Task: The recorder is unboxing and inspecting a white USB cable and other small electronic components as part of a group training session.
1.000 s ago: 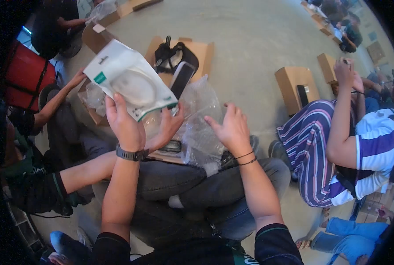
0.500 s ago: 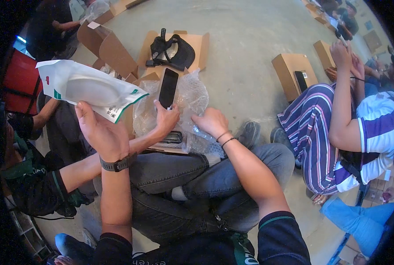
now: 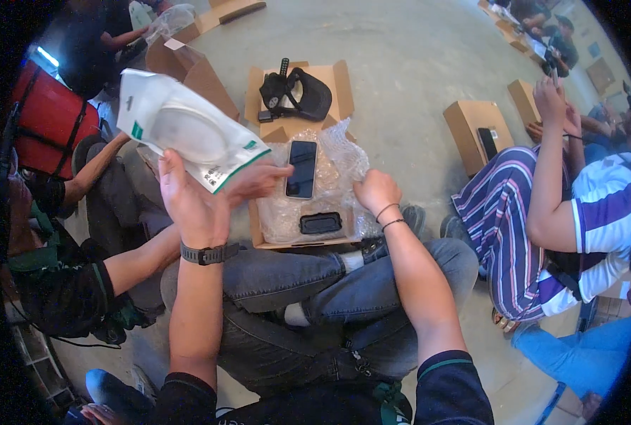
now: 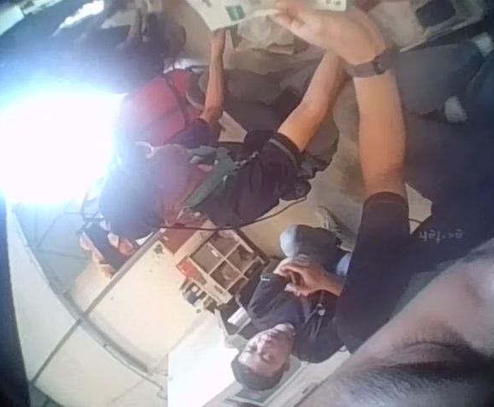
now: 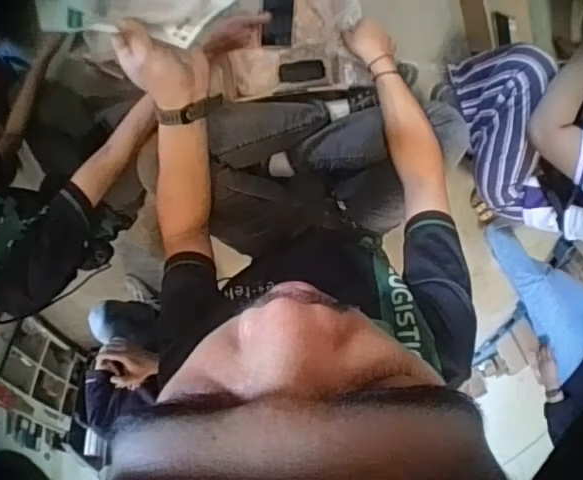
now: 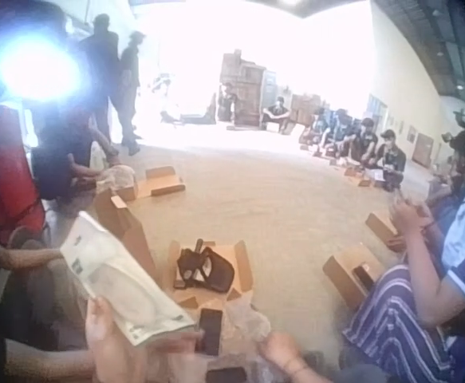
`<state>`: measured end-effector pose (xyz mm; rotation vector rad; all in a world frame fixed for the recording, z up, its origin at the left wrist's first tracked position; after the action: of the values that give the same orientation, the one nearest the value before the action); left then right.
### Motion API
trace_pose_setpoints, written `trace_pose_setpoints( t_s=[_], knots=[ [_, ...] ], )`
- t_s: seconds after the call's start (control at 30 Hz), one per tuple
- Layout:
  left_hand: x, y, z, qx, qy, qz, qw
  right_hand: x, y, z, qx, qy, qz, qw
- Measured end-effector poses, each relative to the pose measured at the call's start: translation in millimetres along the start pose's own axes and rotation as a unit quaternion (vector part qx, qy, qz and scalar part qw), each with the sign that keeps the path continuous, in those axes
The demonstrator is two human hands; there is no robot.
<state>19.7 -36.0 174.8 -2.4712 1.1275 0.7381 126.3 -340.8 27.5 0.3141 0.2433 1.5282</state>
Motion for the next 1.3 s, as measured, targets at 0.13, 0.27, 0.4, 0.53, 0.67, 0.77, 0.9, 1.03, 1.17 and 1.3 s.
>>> trace_pose_setpoints(
  t_s=[0.13,0.27,0.4,0.53,0.67,0.77,0.9,1.03,1.17,1.3],
  knots=[
    [6,-1,-2,0.019,-0.012,0.016,1.0,-7,13,17,-0.028,0.048,0.0,0.998],
    [22,-4,10,-0.006,-0.027,0.001,1.0,33,77,79,-0.454,0.142,0.154,0.866],
    [16,-8,13,-0.052,0.007,0.032,0.998,72,95,66,-0.354,0.012,0.323,0.878],
    [-4,-18,12,-0.076,0.017,0.005,0.997,108,78,-5,-0.034,-0.079,0.335,0.938],
    [-16,-23,15,-0.086,0.05,0.016,0.995,135,58,-52,-0.027,-0.096,0.318,0.943],
    [-25,-32,17,-0.066,0.078,0.02,0.995,153,46,-78,-0.001,-0.139,0.294,0.946],
    [-41,-37,24,-0.065,0.088,0.014,0.994,162,46,-94,-0.039,-0.042,0.315,0.947],
    [-41,-37,28,-0.07,0.104,0.028,0.992,153,50,-100,-0.046,0.047,0.377,0.924],
    [-30,-31,24,-0.07,0.105,0.051,0.991,150,48,-100,-0.067,0.028,0.418,0.905],
    [-19,-27,17,-0.054,0.102,0.083,0.99,147,39,-99,-0.048,0.005,0.421,0.906]
  ],
)
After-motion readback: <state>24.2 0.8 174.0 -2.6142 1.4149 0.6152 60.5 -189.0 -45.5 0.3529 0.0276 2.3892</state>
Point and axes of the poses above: each hand's wrist, its own y-axis away from the middle knuckle, its own z-axis out of the back of the hand, x = y × z, the point moved 4 cm from there along -y, towards the middle knuckle, and after that the axes turned 11 degrees about y, right-handed, at the moved point
